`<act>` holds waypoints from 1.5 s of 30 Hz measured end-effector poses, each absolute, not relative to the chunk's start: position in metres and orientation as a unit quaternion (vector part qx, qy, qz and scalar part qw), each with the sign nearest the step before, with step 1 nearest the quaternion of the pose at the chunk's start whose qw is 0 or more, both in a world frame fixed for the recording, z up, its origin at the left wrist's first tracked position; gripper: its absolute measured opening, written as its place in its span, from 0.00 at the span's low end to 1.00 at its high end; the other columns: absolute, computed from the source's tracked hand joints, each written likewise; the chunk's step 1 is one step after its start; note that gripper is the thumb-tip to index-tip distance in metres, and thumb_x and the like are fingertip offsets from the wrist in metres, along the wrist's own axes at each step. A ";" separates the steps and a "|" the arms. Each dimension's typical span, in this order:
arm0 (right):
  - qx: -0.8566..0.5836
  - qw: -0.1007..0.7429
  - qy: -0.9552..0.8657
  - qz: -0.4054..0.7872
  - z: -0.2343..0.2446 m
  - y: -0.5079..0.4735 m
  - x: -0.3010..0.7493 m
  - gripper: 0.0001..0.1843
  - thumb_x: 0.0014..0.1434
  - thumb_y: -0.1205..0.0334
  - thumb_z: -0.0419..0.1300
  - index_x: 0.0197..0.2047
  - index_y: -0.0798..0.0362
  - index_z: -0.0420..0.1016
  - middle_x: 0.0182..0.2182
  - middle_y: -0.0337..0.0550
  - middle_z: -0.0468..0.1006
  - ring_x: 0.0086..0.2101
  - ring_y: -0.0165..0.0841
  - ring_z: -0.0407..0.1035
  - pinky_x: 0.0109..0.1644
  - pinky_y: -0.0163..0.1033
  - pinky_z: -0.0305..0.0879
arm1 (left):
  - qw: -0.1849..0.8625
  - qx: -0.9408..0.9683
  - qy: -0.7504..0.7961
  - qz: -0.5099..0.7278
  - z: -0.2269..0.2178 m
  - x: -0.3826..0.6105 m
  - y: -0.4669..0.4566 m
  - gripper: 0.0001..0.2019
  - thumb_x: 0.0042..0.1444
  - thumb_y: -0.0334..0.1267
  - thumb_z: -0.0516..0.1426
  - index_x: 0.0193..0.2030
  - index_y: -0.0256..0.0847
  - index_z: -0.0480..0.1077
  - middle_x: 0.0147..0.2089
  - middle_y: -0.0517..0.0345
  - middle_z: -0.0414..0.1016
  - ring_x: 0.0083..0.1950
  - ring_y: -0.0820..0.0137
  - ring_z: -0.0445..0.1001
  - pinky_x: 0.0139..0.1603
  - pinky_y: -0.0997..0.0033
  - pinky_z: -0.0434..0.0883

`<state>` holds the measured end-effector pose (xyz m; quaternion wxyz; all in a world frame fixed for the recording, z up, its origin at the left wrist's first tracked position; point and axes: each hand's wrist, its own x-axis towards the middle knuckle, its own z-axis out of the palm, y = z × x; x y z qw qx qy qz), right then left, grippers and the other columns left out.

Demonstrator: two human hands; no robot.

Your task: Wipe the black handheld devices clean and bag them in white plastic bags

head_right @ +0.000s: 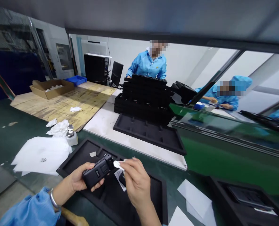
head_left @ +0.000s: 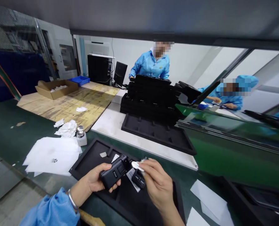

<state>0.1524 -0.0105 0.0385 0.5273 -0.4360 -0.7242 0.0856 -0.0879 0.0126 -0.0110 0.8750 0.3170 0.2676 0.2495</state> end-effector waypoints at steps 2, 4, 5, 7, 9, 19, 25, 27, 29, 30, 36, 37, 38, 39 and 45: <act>-0.384 0.473 -0.792 0.029 0.049 -0.001 0.141 0.15 0.63 0.70 0.54 0.44 0.46 0.80 0.37 0.41 0.79 0.38 0.35 0.73 0.54 0.50 0.63 | 0.912 0.257 0.223 0.229 -0.017 -0.086 0.010 0.32 0.51 0.56 0.57 0.50 0.25 0.72 0.35 0.42 0.77 0.30 0.66 0.75 0.24 0.75 0.69; -0.348 0.429 -0.833 -0.012 0.057 0.006 0.134 0.15 0.64 0.73 0.53 0.44 0.48 0.78 0.37 0.41 0.79 0.37 0.34 0.72 0.53 0.50 0.62 | 0.936 0.209 0.176 0.220 -0.020 -0.086 0.006 0.31 0.53 0.53 0.58 0.50 0.23 0.71 0.36 0.40 0.78 0.31 0.65 0.76 0.25 0.74 0.71; -0.338 0.418 -0.843 -0.024 0.060 0.007 0.132 0.15 0.64 0.73 0.52 0.44 0.49 0.77 0.36 0.40 0.79 0.37 0.33 0.72 0.53 0.50 0.62 | 0.941 0.200 0.157 0.222 -0.021 -0.085 0.004 0.29 0.54 0.52 0.58 0.50 0.22 0.71 0.37 0.39 0.78 0.32 0.64 0.77 0.25 0.74 0.72; -0.319 0.405 -0.856 -0.035 0.064 0.006 0.131 0.14 0.64 0.74 0.51 0.44 0.50 0.75 0.36 0.41 0.79 0.36 0.32 0.72 0.54 0.50 0.62 | 0.943 0.195 0.127 0.235 -0.020 -0.084 -0.001 0.27 0.55 0.50 0.58 0.50 0.22 0.71 0.37 0.39 0.78 0.32 0.63 0.78 0.25 0.73 0.73; -0.301 0.395 -0.867 -0.038 0.066 0.002 0.133 0.14 0.64 0.75 0.51 0.45 0.51 0.74 0.37 0.41 0.79 0.36 0.31 0.71 0.55 0.49 0.63 | 0.944 0.194 0.108 0.244 -0.019 -0.083 -0.006 0.27 0.55 0.50 0.58 0.49 0.22 0.72 0.37 0.38 0.79 0.31 0.63 0.78 0.24 0.72 0.73; -0.283 0.382 -0.879 -0.031 0.060 -0.014 0.146 0.15 0.62 0.77 0.53 0.48 0.54 0.72 0.38 0.42 0.78 0.38 0.31 0.71 0.58 0.47 0.62 | 0.953 0.166 0.069 0.245 -0.022 -0.080 -0.009 0.29 0.58 0.52 0.56 0.51 0.21 0.71 0.38 0.39 0.78 0.32 0.63 0.78 0.25 0.73 0.74; -0.302 0.301 -0.904 -0.009 0.050 -0.019 0.163 0.16 0.62 0.77 0.49 0.44 0.52 0.73 0.33 0.41 0.77 0.32 0.31 0.70 0.54 0.48 0.63 | 0.948 0.155 0.038 0.276 -0.021 -0.090 0.000 0.32 0.58 0.54 0.56 0.56 0.23 0.69 0.39 0.42 0.76 0.33 0.65 0.77 0.26 0.76 0.74; -0.319 0.321 -0.891 -0.019 0.055 -0.015 0.166 0.15 0.62 0.76 0.50 0.44 0.51 0.73 0.34 0.41 0.77 0.33 0.31 0.71 0.54 0.48 0.63 | 0.946 0.163 0.033 0.280 -0.018 -0.093 0.002 0.33 0.58 0.54 0.56 0.59 0.23 0.67 0.39 0.42 0.76 0.34 0.65 0.77 0.26 0.75 0.74; -0.339 0.363 -0.867 -0.031 0.064 -0.007 0.163 0.14 0.63 0.75 0.52 0.45 0.50 0.74 0.36 0.41 0.78 0.36 0.31 0.72 0.56 0.48 0.61 | 0.947 0.169 0.037 0.269 -0.015 -0.092 0.003 0.33 0.58 0.53 0.56 0.59 0.22 0.67 0.40 0.41 0.76 0.34 0.65 0.77 0.27 0.75 0.74; -0.343 0.382 -0.857 -0.035 0.069 -0.002 0.158 0.14 0.63 0.75 0.53 0.45 0.49 0.74 0.37 0.41 0.78 0.37 0.31 0.72 0.57 0.48 0.60 | 0.949 0.169 0.040 0.262 -0.014 -0.091 0.002 0.33 0.59 0.52 0.56 0.58 0.21 0.67 0.39 0.41 0.76 0.34 0.65 0.77 0.27 0.75 0.74; -0.309 0.388 -0.868 -0.029 0.081 0.016 0.128 0.14 0.64 0.73 0.52 0.44 0.48 0.75 0.36 0.39 0.79 0.35 0.31 0.72 0.56 0.49 0.61 | 0.947 0.171 0.048 0.268 -0.018 -0.083 -0.005 0.29 0.59 0.52 0.55 0.54 0.24 0.70 0.38 0.41 0.77 0.33 0.66 0.77 0.26 0.75 0.74; -0.305 0.384 -0.871 -0.031 0.078 0.014 0.127 0.14 0.63 0.73 0.52 0.44 0.49 0.75 0.36 0.40 0.79 0.36 0.31 0.72 0.57 0.49 0.61 | 0.945 0.175 0.051 0.273 -0.018 -0.084 -0.006 0.29 0.59 0.53 0.56 0.54 0.24 0.71 0.38 0.41 0.77 0.32 0.66 0.77 0.26 0.75 0.74; -0.303 0.377 -0.874 -0.034 0.073 0.011 0.128 0.15 0.63 0.74 0.52 0.45 0.50 0.75 0.36 0.40 0.79 0.36 0.31 0.72 0.57 0.49 0.61 | 0.941 0.179 0.056 0.280 -0.017 -0.086 -0.006 0.29 0.59 0.53 0.56 0.53 0.25 0.71 0.38 0.42 0.77 0.32 0.66 0.77 0.25 0.76 0.73; -0.304 0.366 -0.879 -0.035 0.067 0.007 0.131 0.15 0.63 0.75 0.52 0.45 0.50 0.75 0.36 0.41 0.79 0.36 0.31 0.72 0.58 0.50 0.61 | 0.938 0.183 0.063 0.289 -0.014 -0.088 -0.006 0.28 0.58 0.53 0.56 0.52 0.26 0.72 0.37 0.43 0.77 0.32 0.67 0.77 0.25 0.76 0.73; -0.383 0.326 -0.864 -0.035 0.015 -0.027 0.182 0.16 0.63 0.74 0.49 0.42 0.50 0.75 0.33 0.41 0.78 0.32 0.32 0.73 0.54 0.49 0.68 | 0.807 0.368 0.219 0.407 0.014 -0.093 0.015 0.25 0.54 0.53 0.60 0.48 0.31 0.72 0.38 0.46 0.76 0.30 0.67 0.73 0.28 0.70 0.72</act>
